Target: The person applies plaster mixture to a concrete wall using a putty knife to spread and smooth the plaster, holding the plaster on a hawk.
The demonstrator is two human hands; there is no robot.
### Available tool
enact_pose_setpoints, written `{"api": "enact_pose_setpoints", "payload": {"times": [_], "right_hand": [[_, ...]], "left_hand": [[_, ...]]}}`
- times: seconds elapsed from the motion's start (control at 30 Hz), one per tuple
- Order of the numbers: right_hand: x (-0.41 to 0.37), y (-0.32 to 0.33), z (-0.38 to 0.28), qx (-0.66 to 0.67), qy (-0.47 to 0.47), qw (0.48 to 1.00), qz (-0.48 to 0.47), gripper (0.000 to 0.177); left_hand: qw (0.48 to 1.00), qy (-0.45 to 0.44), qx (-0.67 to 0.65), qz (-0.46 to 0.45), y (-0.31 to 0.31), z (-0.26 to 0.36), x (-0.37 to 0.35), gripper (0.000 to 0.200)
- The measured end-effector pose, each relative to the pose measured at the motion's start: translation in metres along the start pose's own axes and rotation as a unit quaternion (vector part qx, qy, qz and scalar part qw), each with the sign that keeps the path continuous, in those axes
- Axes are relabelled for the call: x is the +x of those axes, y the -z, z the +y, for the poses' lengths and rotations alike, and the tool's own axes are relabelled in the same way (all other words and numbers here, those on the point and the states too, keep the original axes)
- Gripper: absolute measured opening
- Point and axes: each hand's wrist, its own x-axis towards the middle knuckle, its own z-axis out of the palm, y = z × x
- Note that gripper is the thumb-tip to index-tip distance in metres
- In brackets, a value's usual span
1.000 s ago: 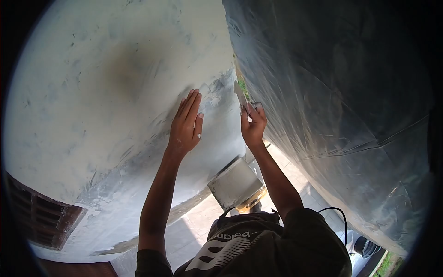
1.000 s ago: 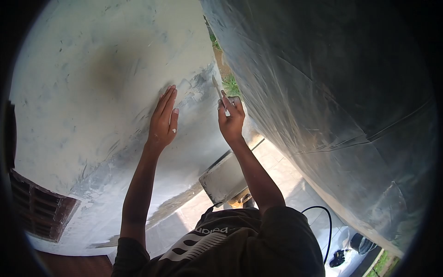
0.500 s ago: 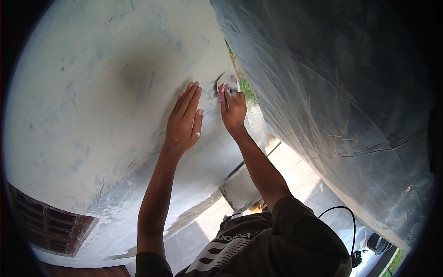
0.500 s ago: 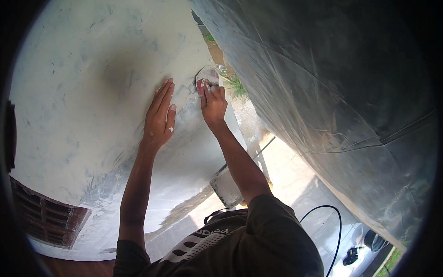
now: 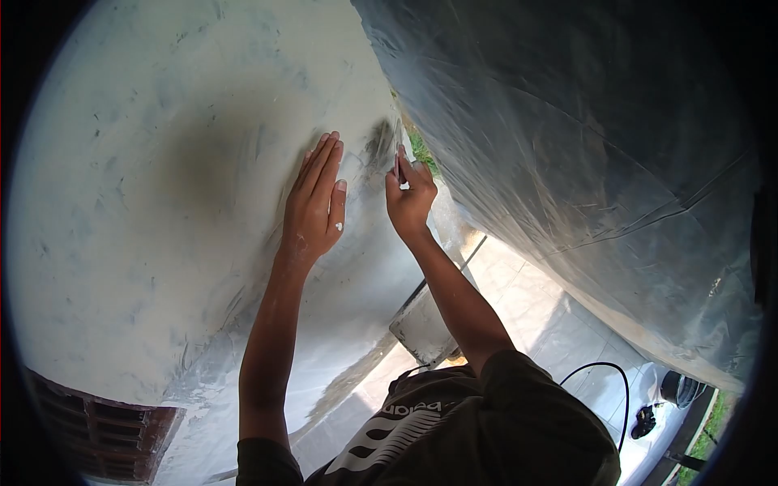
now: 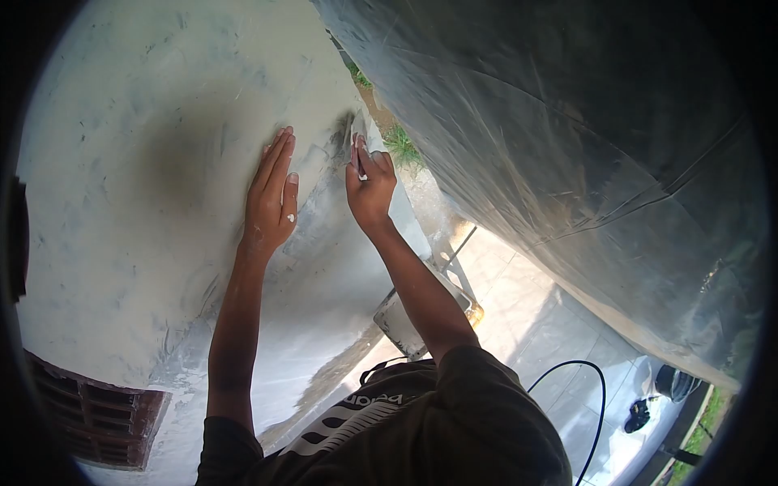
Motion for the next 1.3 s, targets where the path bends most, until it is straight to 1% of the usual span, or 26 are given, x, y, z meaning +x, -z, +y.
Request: {"api": "enact_pose_setpoints", "payload": {"times": [0.03, 0.07, 0.13, 0.17, 0.23, 0.3, 0.33, 0.37, 0.43, 0.5, 0.57, 0.63, 0.67, 0.73, 0.77, 0.83, 0.9, 0.93, 0.97, 1.03, 1.1, 1.17, 1.2, 1.23, 1.3], "right_hand": [[0.009, -0.004, 0.004, -0.033, 0.001, 0.999, 0.009, 0.039], [0.015, -0.010, 0.005, -0.033, 0.002, 0.999, 0.011, 0.039], [0.012, -0.028, 0.012, -0.117, 0.020, 0.992, -0.029, 0.039], [0.003, -0.035, 0.013, -0.120, 0.039, 0.992, -0.029, 0.041], [-0.022, -0.039, 0.005, -0.112, 0.021, 0.992, -0.059, 0.044], [-0.051, -0.035, -0.009, -0.075, -0.006, 0.994, -0.081, 0.044], [-0.063, -0.028, -0.015, -0.064, 0.023, 0.993, -0.101, 0.045], [-0.074, -0.020, -0.022, -0.011, 0.011, 0.993, -0.116, 0.044], [-0.069, -0.007, -0.029, 0.029, 0.027, 0.996, -0.081, 0.044], [-0.039, 0.001, -0.023, 0.013, 0.013, 0.999, -0.034, 0.042], [-0.007, -0.002, -0.001, -0.040, 0.004, 0.999, 0.002, 0.042], [0.013, -0.011, 0.018, -0.115, 0.006, 0.993, -0.006, 0.043], [0.008, -0.016, 0.021, -0.115, 0.006, 0.993, -0.005, 0.043], [-0.008, -0.029, 0.020, -0.141, -0.018, 0.987, -0.069, 0.044], [-0.023, -0.033, 0.017, -0.138, -0.005, 0.988, -0.069, 0.045], [-0.056, -0.033, -0.002, -0.094, -0.045, 0.989, -0.106, 0.046], [-0.080, -0.020, -0.019, -0.025, -0.020, 0.992, -0.119, 0.046], [-0.082, -0.011, -0.026, 0.017, -0.037, 0.990, -0.134, 0.045], [-0.076, -0.004, -0.026, 0.015, -0.039, 0.990, -0.133, 0.045], [-0.050, 0.005, -0.022, 0.047, -0.050, 0.996, -0.061, 0.044], [-0.021, -0.003, 0.008, 0.030, -0.066, 0.997, 0.006, 0.044], [0.001, -0.010, 0.027, -0.058, -0.035, 0.998, 0.015, 0.043], [0.005, -0.015, 0.029, -0.087, -0.031, 0.996, -0.011, 0.043], [0.002, -0.021, 0.028, -0.087, -0.031, 0.996, -0.009, 0.043], [-0.019, -0.035, 0.017, -0.135, -0.009, 0.989, -0.055, 0.042]], "left_hand": [[1.000, -0.002, 0.000, 0.001, 0.000, 0.000, 0.000, 0.049], [1.000, 0.002, -0.002, -0.001, 0.001, 0.001, -0.001, 0.049], [1.000, 0.007, -0.004, -0.005, 0.001, 0.001, -0.002, 0.049], [1.000, 0.006, -0.005, -0.004, 0.001, 0.001, -0.002, 0.049], [1.000, 0.005, -0.005, -0.004, 0.002, -0.001, -0.002, 0.049], [1.000, -0.006, -0.002, -0.003, 0.003, -0.006, -0.002, 0.049], [1.000, -0.006, -0.004, -0.004, 0.004, -0.007, -0.001, 0.049], [1.000, -0.008, -0.002, -0.002, 0.005, -0.008, 0.000, 0.048], [1.000, -0.011, -0.001, -0.002, 0.006, -0.010, 0.003, 0.047], [1.000, -0.015, 0.012, -0.001, 0.006, -0.012, 0.004, 0.048], [1.000, -0.011, 0.012, -0.003, 0.006, -0.013, 0.003, 0.048], [1.000, -0.012, 0.015, -0.003, 0.006, -0.014, 0.005, 0.048], [1.000, -0.011, 0.015, -0.003, 0.007, -0.014, 0.005, 0.048], [1.000, -0.009, 0.014, -0.003, 0.006, -0.015, 0.006, 0.048], [1.000, -0.010, 0.012, -0.003, 0.006, -0.015, 0.007, 0.048], [1.000, -0.011, 0.011, -0.002, 0.005, -0.018, 0.008, 0.048], [1.000, -0.017, 0.012, -0.002, 0.004, -0.021, 0.008, 0.048], [1.000, -0.018, 0.010, -0.003, 0.003, -0.022, 0.009, 0.048], [1.000, -0.022, 0.012, -0.003, 0.004, -0.023, 0.009, 0.047], [1.000, -0.022, 0.014, -0.003, 0.004, -0.026, 0.008, 0.047], [1.000, -0.025, 0.019, 0.002, 0.004, -0.027, 0.007, 0.047], [1.000, -0.023, 0.020, 0.002, 0.002, -0.026, 0.008, 0.047], [1.000, -0.020, 0.021, -0.001, 0.001, -0.025, 0.009, 0.047], [1.000, -0.023, 0.021, 0.000, 0.001, -0.024, 0.011, 0.047], [1.000, -0.029, 0.002, 0.003, 0.001, -0.023, 0.013, 0.048]]}}
